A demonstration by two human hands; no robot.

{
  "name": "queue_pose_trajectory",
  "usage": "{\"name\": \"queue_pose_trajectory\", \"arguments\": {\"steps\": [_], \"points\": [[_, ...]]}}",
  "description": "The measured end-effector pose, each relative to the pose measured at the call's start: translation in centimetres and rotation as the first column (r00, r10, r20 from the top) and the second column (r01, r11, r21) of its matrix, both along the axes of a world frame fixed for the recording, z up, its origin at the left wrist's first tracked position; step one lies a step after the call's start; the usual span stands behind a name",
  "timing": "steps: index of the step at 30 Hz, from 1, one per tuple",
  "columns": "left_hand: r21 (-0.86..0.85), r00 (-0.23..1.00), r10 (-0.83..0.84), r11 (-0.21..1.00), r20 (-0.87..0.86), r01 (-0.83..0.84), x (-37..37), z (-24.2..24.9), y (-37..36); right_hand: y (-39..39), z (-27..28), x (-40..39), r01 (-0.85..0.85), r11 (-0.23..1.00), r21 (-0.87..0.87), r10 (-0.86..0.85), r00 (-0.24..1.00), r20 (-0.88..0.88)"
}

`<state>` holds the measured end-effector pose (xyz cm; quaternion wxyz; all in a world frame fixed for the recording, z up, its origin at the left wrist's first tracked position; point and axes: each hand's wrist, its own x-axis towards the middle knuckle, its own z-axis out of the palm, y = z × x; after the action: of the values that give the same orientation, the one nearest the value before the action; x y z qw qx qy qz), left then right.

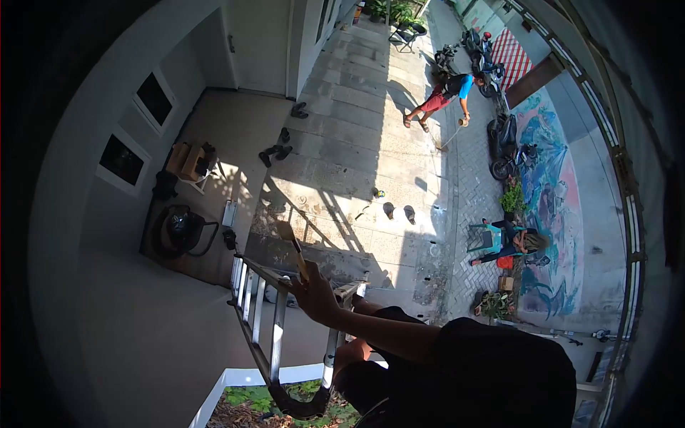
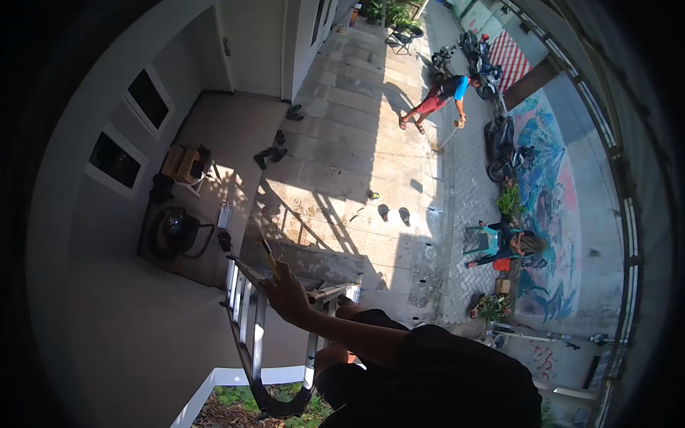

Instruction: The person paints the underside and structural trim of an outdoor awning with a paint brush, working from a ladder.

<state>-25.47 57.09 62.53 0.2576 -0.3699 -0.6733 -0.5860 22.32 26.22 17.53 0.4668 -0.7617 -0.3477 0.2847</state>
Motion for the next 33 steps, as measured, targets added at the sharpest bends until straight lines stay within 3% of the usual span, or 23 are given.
{"name": "queue_pose_trajectory", "arguments": {"steps": [2, 14, 15, 18, 33], "points": [[0.007, 0.999, -0.038, 0.999, 0.01, 0.038, 1.9, 0.1, 1.4, -0.3, 0.4, 0.3, 0.022, 0.999, -0.047, -0.025, 0.998, -0.058], [0.019, 0.969, -0.236, 0.972, 0.07, 0.235, 8.8, 0.0, 8.0, 0.8, 0.5, 0.1, 0.109, 0.984, -0.138, -0.112, 0.994, -0.013], [0.024, 0.966, -0.245, 0.97, 0.081, 0.243, 9.0, -0.4, 8.3, 0.8, -0.2, -0.4, 0.146, 0.986, -0.085, -0.139, 0.987, 0.082], [0.03, 0.957, -0.272, 0.962, 0.104, 0.27, 9.4, -2.0, 8.4, 0.4, -0.1, -0.6, 0.107, 0.994, -0.032, -0.103, 0.989, 0.109], [0.059, 0.899, -0.387, 0.922, 0.206, 0.383, 11.1, -3.0, 7.3, 0.4, 0.6, -0.1, 0.076, 0.996, -0.039, -0.071, 0.992, 0.104]]}}
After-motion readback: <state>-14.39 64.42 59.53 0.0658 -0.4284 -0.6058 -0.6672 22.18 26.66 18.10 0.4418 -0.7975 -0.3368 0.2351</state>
